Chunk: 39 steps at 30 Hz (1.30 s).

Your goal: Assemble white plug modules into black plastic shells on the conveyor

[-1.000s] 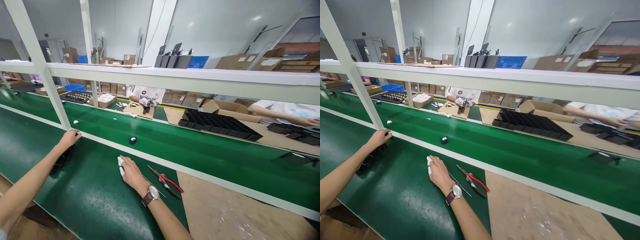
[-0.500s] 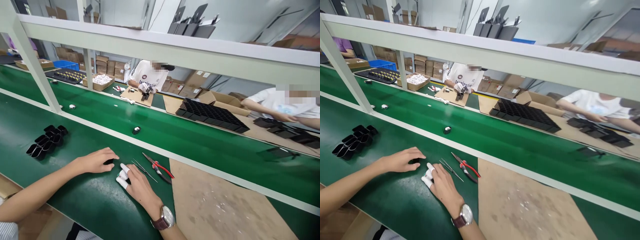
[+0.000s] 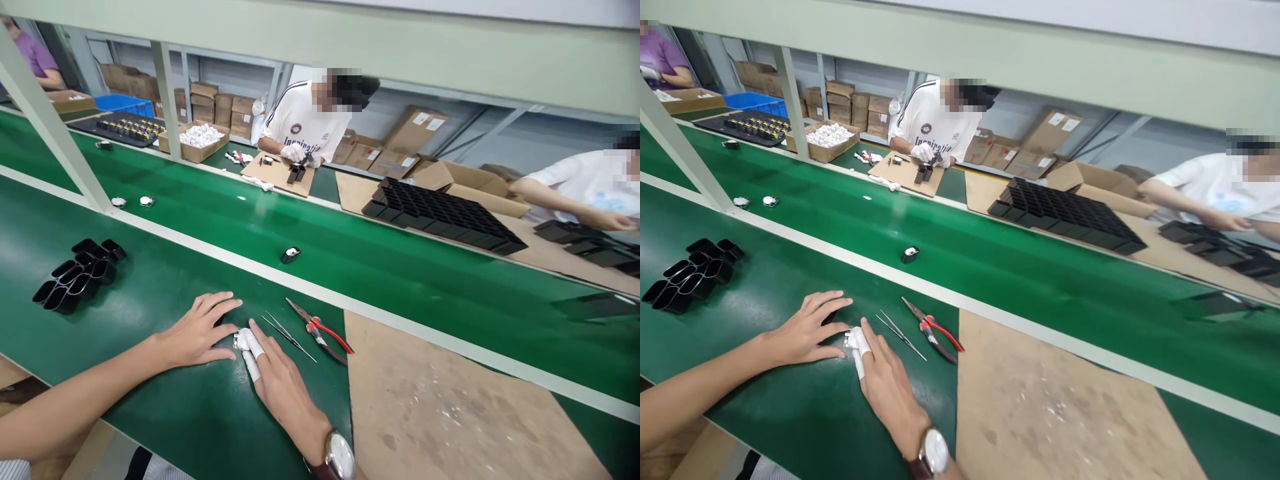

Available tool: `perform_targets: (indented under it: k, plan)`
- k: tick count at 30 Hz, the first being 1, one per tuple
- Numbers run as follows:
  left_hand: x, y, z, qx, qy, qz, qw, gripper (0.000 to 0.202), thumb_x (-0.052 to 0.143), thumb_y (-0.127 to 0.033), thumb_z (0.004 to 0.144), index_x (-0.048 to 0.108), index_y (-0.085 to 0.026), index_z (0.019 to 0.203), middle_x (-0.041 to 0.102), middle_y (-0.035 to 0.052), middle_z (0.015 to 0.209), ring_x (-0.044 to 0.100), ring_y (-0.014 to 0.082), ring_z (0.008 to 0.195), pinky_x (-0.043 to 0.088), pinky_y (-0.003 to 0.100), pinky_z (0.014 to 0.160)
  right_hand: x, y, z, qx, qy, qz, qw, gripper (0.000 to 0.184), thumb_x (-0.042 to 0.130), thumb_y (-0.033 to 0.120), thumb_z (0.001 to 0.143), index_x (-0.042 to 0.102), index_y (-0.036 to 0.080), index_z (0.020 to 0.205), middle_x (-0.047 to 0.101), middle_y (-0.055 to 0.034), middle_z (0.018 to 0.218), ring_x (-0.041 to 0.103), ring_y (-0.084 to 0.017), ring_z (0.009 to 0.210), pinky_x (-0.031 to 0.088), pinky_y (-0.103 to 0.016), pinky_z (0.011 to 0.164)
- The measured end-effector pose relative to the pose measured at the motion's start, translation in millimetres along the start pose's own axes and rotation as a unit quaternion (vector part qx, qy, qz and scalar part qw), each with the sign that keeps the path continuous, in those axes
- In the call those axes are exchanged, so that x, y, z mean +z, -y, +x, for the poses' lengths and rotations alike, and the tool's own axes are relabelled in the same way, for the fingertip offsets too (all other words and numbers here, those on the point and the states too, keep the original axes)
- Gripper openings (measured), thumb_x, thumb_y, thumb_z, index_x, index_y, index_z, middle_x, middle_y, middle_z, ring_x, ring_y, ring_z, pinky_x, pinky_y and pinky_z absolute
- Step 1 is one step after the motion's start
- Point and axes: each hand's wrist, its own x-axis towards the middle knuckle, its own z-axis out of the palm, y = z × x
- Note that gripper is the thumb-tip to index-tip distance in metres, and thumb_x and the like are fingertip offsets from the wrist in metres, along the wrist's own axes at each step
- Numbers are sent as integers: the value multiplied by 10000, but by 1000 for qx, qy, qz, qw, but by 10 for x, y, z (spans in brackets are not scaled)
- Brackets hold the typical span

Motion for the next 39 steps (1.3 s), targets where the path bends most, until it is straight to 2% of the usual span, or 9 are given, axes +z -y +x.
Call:
perform_targets:
  k: [5,10,16,22,28,30,33,36,39]
  plan:
    - [60,-51,45,-11,-4,16,1000,249,720,-408,990,747,-198,1122,606,174,1502,439,418,1472,378,578,1143,40,118,-76,15,24,-63,998,495,497,-66,825,667,156,1233,331,-202,1692,669,-372,1099,634,-573,802]
    - [92,-48,61,-34,-1,-13,999,221,740,-386,976,755,-204,1101,631,162,1471,451,413,1460,387,568,1138,42,96,-70,24,11,-54,998,497,542,-18,848,657,171,1293,479,-205,1600,608,-373,1153,637,-528,800]
    - [86,-48,65,-26,-3,-11,1000,217,721,-381,991,739,-195,1102,631,164,1470,450,407,1459,390,552,1118,22,113,-64,22,30,-68,997,402,628,2,819,701,207,1157,519,-197,1558,576,-402,1198,642,-540,815]
    - [97,-30,50,-19,-6,-16,1000,240,722,-389,992,734,-200,1141,616,170,1482,449,404,1457,392,546,1109,-106,-10,59,102,8,60,993,549,591,241,1019,420,228,1540,646,-154,1325,668,-302,1099,649,-452,773]
    - [112,-7,31,-15,1,-40,999,249,717,-400,995,727,-218,1165,571,175,1523,435,408,1467,408,562,1118,-127,-55,187,101,42,120,987,336,556,242,1036,547,222,1371,613,-121,1274,692,-227,932,630,-393,772]
    - [93,20,22,-20,9,-63,998,362,739,-431,974,684,-225,1267,528,189,1556,426,414,1474,412,583,1131,-110,-54,178,119,38,120,985,479,618,259,1005,469,218,1458,619,-119,1236,692,-226,907,632,-405,779]
    - [30,104,-4,-67,-4,-126,990,759,824,-508,883,492,-244,1512,442,213,1609,410,416,1490,400,619,1180,-105,-57,155,131,26,119,984,713,692,250,955,328,196,1566,619,-132,1239,701,-241,940,636,-444,833]
    - [-56,213,-50,-149,-19,-190,970,1013,893,-527,799,331,-294,1608,395,201,1628,397,408,1508,393,635,1213,-152,-54,171,114,39,114,986,523,658,200,961,469,198,1449,605,-144,1320,701,-222,929,634,-441,861]
    - [-121,288,-95,-191,0,-239,952,1051,904,-464,804,272,-333,1633,397,175,1619,419,384,1505,421,607,1217,-206,-46,212,105,45,102,988,357,617,164,965,568,203,1317,626,-127,1318,705,-214,904,637,-400,811]
